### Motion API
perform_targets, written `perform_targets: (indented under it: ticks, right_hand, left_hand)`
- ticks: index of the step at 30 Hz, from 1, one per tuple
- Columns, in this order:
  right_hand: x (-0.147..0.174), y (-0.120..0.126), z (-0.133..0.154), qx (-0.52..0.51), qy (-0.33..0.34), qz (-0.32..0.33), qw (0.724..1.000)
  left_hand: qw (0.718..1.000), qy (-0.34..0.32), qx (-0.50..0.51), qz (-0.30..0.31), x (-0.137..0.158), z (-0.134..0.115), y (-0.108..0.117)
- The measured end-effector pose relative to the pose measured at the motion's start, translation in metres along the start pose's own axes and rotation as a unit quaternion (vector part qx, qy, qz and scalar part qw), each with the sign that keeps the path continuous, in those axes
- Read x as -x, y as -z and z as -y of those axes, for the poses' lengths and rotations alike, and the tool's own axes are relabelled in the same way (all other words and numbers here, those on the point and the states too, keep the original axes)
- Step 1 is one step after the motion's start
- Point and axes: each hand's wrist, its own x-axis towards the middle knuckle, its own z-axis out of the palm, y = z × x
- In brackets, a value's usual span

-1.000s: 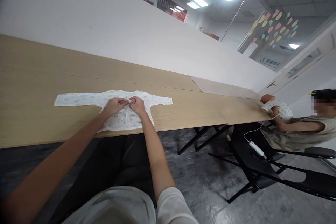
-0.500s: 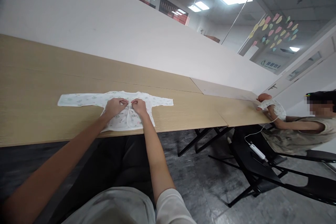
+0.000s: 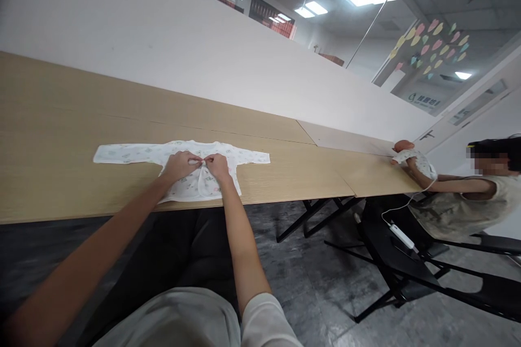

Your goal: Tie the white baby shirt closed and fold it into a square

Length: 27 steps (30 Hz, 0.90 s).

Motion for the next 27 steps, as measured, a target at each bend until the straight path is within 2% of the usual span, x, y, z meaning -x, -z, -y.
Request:
perform_targets:
  ticks: [3, 6, 13, 16, 21, 27]
  right_hand:
    - [0.003, 0.003, 0.001, 0.007, 0.019, -0.029, 0.999]
    - [0.011, 0.006, 0.001, -0.018, 0.037, -0.048, 0.998]
    - [0.037, 0.009, 0.002, -0.061, 0.060, 0.041, 0.995]
    - [0.038, 0.010, 0.001, -0.077, 0.057, 0.050, 0.994]
    - [0.037, 0.013, -0.002, -0.141, 0.041, 0.061, 0.987]
    - [0.036, 0.016, -0.003, -0.153, 0.023, 0.042, 0.987]
  left_hand:
    - [1.000, -0.018, 0.003, -0.001, 0.004, 0.003, 0.005]
    - [0.997, -0.067, 0.034, 0.016, 0.009, 0.005, 0.010]
    - [0.977, -0.117, 0.161, 0.073, 0.014, 0.003, 0.009]
    - [0.972, -0.131, 0.179, 0.079, 0.015, 0.004, 0.008]
    - [0.974, -0.109, 0.171, 0.097, 0.019, 0.004, 0.009]
    - [0.972, -0.066, 0.200, 0.101, 0.021, -0.002, 0.014]
